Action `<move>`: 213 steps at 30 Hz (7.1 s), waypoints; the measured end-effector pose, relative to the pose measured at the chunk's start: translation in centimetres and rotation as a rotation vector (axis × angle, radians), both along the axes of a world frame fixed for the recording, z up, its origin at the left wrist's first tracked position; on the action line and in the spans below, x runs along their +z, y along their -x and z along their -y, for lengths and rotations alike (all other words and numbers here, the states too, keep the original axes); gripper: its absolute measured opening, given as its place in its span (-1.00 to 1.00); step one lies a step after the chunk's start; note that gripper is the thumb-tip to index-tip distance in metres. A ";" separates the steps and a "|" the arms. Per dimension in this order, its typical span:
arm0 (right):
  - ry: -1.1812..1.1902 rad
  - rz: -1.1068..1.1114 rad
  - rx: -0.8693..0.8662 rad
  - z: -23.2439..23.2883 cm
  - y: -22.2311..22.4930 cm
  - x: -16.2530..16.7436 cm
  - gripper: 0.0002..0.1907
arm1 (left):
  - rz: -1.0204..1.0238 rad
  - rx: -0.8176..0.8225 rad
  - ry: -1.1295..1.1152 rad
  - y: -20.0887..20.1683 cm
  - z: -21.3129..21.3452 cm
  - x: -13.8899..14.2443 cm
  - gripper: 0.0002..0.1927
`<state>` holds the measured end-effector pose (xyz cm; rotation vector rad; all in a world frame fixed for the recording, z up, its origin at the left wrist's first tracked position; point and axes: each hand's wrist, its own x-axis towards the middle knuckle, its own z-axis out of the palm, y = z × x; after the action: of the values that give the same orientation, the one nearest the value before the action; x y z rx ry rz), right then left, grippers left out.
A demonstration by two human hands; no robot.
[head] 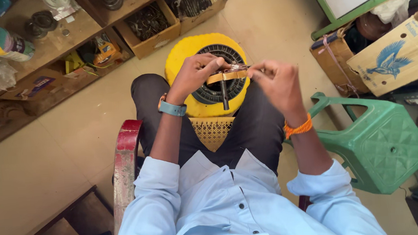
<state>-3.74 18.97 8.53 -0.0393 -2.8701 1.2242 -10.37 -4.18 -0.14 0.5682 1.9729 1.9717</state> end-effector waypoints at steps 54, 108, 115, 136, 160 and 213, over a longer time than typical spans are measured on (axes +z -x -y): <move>-0.105 -0.039 0.313 3.2 7.4 -0.6 -0.87 | -0.043 0.839 0.060 -10.6 -6.5 -0.7 -0.91; 0.198 -0.055 0.041 0.9 -3.7 -1.4 -0.94 | 0.146 -0.027 -0.046 -0.6 0.1 0.7 -0.26; 0.194 -0.082 0.082 1.0 -3.6 -1.0 -0.91 | 0.102 -0.076 -0.109 -0.2 0.1 0.2 -0.24; 0.119 -0.174 0.157 1.8 -2.9 -2.4 -0.88 | 0.122 -0.068 -0.082 -0.7 0.6 0.7 -0.27; -0.313 -0.326 0.266 1.8 -5.7 -6.6 -0.73 | 0.100 -0.094 -0.083 -0.5 0.6 1.4 -0.24; -0.244 -0.144 0.360 1.4 -6.9 -3.3 -0.80 | -0.717 0.489 0.369 -6.2 -0.7 4.0 -0.65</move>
<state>3.15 17.54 5.24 0.5656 -2.9535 0.8560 -4.12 -3.52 3.85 0.8351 3.0799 1.6883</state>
